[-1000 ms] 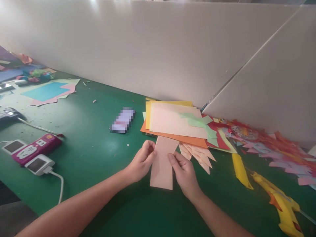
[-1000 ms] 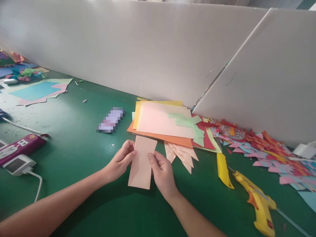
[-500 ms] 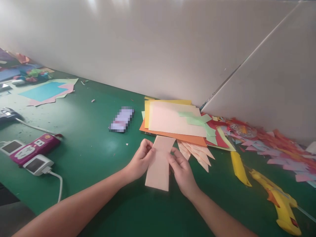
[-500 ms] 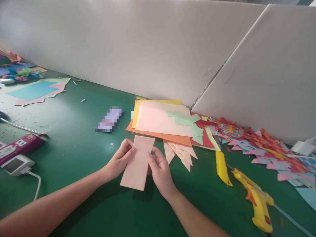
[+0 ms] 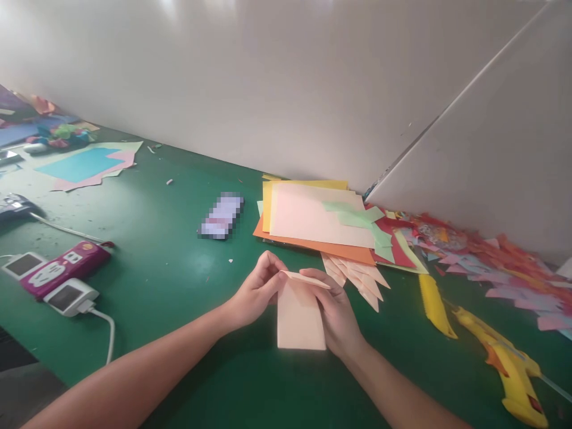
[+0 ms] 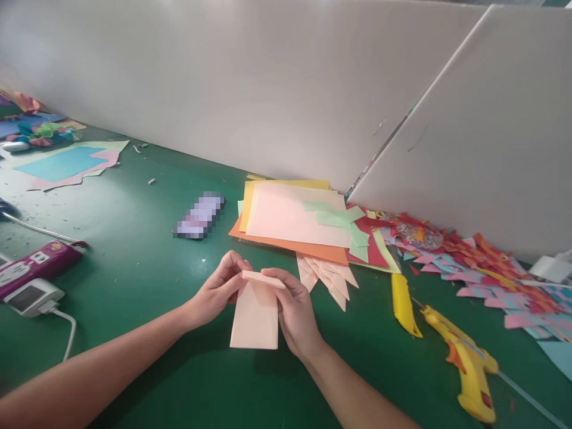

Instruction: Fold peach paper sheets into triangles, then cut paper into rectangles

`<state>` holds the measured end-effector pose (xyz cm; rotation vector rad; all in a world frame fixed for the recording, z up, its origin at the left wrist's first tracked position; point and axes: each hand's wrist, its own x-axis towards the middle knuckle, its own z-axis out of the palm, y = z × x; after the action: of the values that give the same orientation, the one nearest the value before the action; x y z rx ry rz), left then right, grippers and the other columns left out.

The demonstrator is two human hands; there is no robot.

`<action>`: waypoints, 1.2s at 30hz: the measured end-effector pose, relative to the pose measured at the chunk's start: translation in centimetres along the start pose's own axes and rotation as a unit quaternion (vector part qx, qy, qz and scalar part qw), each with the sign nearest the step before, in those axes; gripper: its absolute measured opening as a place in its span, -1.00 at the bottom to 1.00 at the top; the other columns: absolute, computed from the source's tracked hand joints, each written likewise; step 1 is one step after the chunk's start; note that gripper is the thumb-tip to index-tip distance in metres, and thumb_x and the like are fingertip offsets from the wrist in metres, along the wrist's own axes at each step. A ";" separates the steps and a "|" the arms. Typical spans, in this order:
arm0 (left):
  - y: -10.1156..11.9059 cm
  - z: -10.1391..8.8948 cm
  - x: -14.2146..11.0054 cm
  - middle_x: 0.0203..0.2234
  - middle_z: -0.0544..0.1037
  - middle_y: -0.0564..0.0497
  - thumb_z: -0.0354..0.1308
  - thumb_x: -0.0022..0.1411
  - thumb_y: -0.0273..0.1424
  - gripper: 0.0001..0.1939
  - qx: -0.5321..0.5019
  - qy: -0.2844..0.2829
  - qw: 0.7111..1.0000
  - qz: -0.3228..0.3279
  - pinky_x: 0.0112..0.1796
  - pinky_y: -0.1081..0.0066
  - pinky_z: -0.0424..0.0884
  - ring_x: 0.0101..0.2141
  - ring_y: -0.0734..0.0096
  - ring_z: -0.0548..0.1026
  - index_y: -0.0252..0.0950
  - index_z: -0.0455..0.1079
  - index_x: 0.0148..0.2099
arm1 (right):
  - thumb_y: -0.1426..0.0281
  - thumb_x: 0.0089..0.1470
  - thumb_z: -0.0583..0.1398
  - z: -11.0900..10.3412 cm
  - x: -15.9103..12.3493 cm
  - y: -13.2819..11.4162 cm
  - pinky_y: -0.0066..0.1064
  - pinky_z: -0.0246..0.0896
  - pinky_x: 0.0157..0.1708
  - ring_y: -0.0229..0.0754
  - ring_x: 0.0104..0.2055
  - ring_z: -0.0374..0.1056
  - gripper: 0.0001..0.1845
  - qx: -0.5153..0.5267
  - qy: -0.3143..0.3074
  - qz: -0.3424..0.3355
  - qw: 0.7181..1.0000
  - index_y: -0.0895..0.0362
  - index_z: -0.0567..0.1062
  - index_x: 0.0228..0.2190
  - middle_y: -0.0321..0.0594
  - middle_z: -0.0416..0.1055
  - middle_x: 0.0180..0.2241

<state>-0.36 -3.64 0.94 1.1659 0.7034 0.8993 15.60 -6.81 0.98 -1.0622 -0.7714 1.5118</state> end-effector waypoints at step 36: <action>0.7 -0.5 0.5 -0.60 0.22 0.21 0.18 0.12 -0.29 -0.76 -0.100 -0.037 0.987 -0.117 -0.72 0.68 -0.07 -0.70 0.71 0.10 -0.24 0.19 -0.24 | 0.31 0.06 0.10 -0.9 -0.3 0.6 -0.48 -0.05 -0.60 -0.32 -0.59 0.02 -0.82 -0.134 -0.046 -0.064 0.988 0.06 0.39 -0.53 -0.38 0.18 -0.60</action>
<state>-0.72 -2.87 1.46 0.9126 0.6594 0.7074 16.19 -7.28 0.13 -1.1223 -1.1116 1.3797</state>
